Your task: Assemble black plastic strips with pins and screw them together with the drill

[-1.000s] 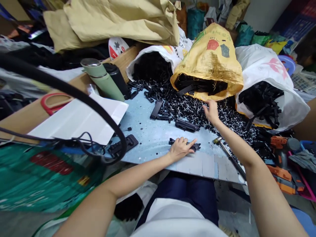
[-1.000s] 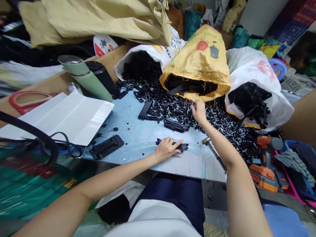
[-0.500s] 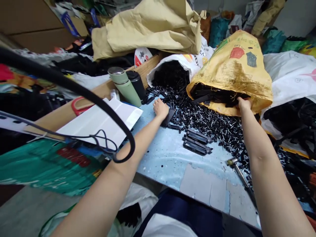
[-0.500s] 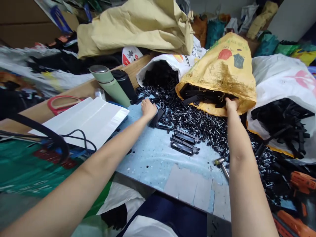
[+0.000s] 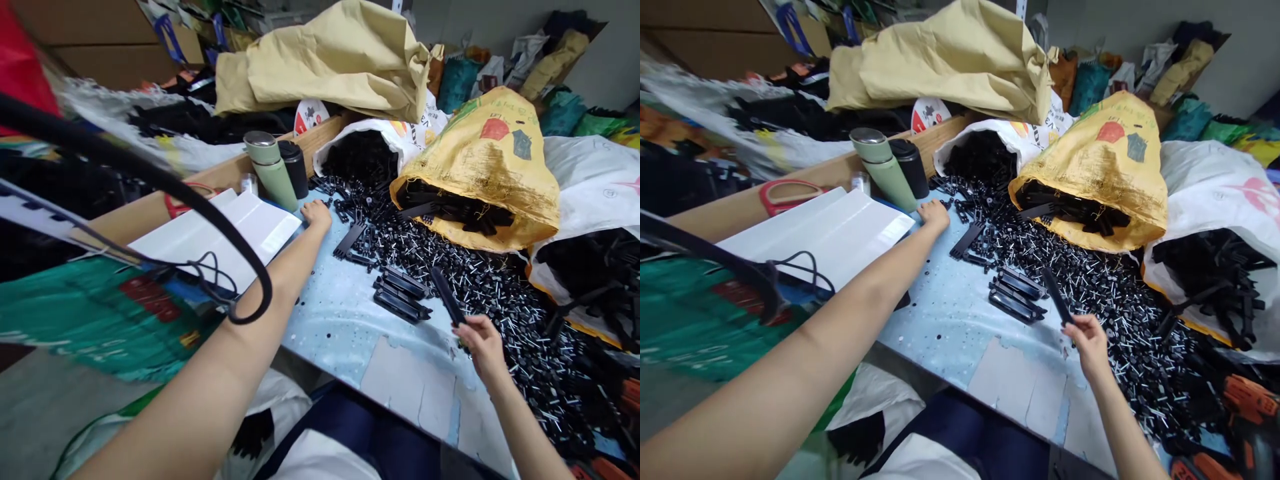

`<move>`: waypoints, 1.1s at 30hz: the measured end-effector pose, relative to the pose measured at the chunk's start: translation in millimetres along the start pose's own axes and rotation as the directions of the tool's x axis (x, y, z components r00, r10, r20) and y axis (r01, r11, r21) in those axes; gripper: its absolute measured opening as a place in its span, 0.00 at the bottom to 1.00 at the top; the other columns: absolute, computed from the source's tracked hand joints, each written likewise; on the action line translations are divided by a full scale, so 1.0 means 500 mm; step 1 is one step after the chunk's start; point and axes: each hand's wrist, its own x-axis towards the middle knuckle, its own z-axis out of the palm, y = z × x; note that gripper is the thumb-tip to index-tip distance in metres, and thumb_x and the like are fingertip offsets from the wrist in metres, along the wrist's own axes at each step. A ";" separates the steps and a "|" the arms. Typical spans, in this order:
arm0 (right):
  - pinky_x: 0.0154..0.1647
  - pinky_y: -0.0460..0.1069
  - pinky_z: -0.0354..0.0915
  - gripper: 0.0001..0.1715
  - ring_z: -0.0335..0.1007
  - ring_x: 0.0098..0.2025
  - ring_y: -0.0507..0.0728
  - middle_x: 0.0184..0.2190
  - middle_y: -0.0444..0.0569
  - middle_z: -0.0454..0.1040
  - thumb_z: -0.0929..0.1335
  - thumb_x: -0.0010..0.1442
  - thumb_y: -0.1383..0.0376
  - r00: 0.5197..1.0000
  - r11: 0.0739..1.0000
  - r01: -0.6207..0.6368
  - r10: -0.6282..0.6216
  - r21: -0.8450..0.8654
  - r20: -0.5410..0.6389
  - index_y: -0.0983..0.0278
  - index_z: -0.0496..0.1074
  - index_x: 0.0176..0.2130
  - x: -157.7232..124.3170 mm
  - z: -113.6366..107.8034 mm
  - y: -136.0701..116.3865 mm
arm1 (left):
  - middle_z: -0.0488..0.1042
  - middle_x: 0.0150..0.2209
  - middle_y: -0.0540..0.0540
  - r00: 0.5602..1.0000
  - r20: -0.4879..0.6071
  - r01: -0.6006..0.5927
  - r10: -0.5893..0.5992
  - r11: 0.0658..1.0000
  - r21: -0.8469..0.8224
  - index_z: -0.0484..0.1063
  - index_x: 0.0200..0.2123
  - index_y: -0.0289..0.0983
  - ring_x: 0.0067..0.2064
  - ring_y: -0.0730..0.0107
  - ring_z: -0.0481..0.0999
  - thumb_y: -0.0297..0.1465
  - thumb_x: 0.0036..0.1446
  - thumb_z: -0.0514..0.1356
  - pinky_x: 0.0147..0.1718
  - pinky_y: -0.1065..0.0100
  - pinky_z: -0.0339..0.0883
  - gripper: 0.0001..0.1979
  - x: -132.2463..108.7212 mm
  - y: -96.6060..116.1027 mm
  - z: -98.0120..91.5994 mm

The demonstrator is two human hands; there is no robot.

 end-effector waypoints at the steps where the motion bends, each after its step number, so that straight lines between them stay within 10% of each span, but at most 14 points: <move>1: 0.28 0.44 0.70 0.28 0.71 0.25 0.49 0.23 0.42 0.71 0.78 0.26 0.59 1.000 1.000 -0.007 0.007 -0.031 0.019 0.64 0.66 0.27 -0.022 -0.003 0.024 | 0.66 0.50 0.23 1.000 -0.002 0.006 -0.006 1.000 0.027 0.62 0.50 0.21 0.56 0.47 0.61 0.27 0.60 0.47 0.53 0.50 0.53 0.19 -0.022 -0.001 0.000; 11: 0.39 0.52 0.69 0.27 0.71 0.33 0.54 0.33 0.51 0.74 0.72 0.35 0.47 0.977 0.894 0.158 -0.079 -0.420 0.199 0.64 0.67 0.27 -0.143 -0.029 0.134 | 0.67 0.49 0.29 0.962 0.145 -0.261 0.230 0.930 0.259 0.63 0.49 0.25 0.53 0.54 0.65 0.29 0.62 0.45 0.46 0.61 0.62 0.17 -0.316 -0.102 -0.006; 17: 0.41 0.53 0.67 0.21 0.70 0.38 0.57 0.34 0.51 0.74 0.64 0.49 0.49 0.875 0.497 0.478 -0.196 -0.724 0.443 0.63 0.69 0.34 -0.157 -0.086 0.142 | 0.67 0.47 0.26 0.969 0.208 -0.188 0.136 0.948 0.255 0.60 0.50 0.23 0.50 0.53 0.69 0.27 0.62 0.45 0.45 0.61 0.64 0.16 -0.365 -0.107 -0.043; 23: 0.44 0.56 0.65 0.30 0.68 0.43 0.60 0.40 0.54 0.73 0.60 0.54 0.44 0.652 0.145 0.709 -0.507 -0.690 0.564 0.64 0.68 0.44 -0.093 -0.022 0.192 | 0.70 0.44 0.41 0.951 0.125 -0.299 0.281 0.941 0.156 0.64 0.45 0.35 0.41 0.68 0.74 0.23 0.60 0.48 0.38 0.71 0.65 0.11 -0.408 -0.085 -0.141; 25: 0.45 0.56 0.65 0.31 0.68 0.44 0.61 0.42 0.55 0.72 0.58 0.57 0.45 0.599 0.079 0.738 -0.534 -0.670 0.597 0.63 0.67 0.48 -0.077 0.012 0.204 | 0.70 0.42 0.41 0.841 0.188 -0.532 0.507 0.839 0.119 0.65 0.41 0.35 0.38 0.68 0.73 0.21 0.56 0.50 0.35 0.71 0.65 0.10 -0.446 -0.079 -0.160; 28: 0.46 0.57 0.64 0.33 0.68 0.45 0.61 0.42 0.55 0.73 0.55 0.58 0.44 0.577 0.066 0.755 -0.540 -0.652 0.613 0.63 0.68 0.49 -0.067 0.042 0.206 | 0.71 0.35 0.41 0.515 0.354 -0.843 0.781 0.536 0.045 0.64 0.42 0.32 0.35 0.65 0.72 0.19 0.52 0.51 0.31 0.68 0.65 0.13 -0.515 -0.073 -0.142; 31: 0.45 0.57 0.65 0.37 0.69 0.44 0.61 0.41 0.55 0.73 0.56 0.55 0.41 0.646 0.178 0.729 -0.499 -0.661 0.578 0.63 0.69 0.47 -0.069 0.038 0.194 | 0.72 0.33 0.41 0.313 0.411 -0.934 0.856 0.355 -0.029 0.65 0.42 0.32 0.38 0.61 0.72 0.19 0.51 0.53 0.34 0.64 0.65 0.14 -0.570 -0.073 -0.089; 33: 0.44 0.56 0.66 0.40 0.70 0.44 0.61 0.43 0.54 0.73 0.58 0.51 0.38 0.744 0.341 0.649 -0.470 -0.680 0.475 0.63 0.69 0.48 -0.073 0.022 0.183 | 0.73 0.37 0.40 0.251 0.418 -0.934 0.873 0.332 -0.133 0.65 0.45 0.31 0.41 0.61 0.72 0.22 0.54 0.55 0.37 0.64 0.65 0.13 -0.594 -0.073 -0.054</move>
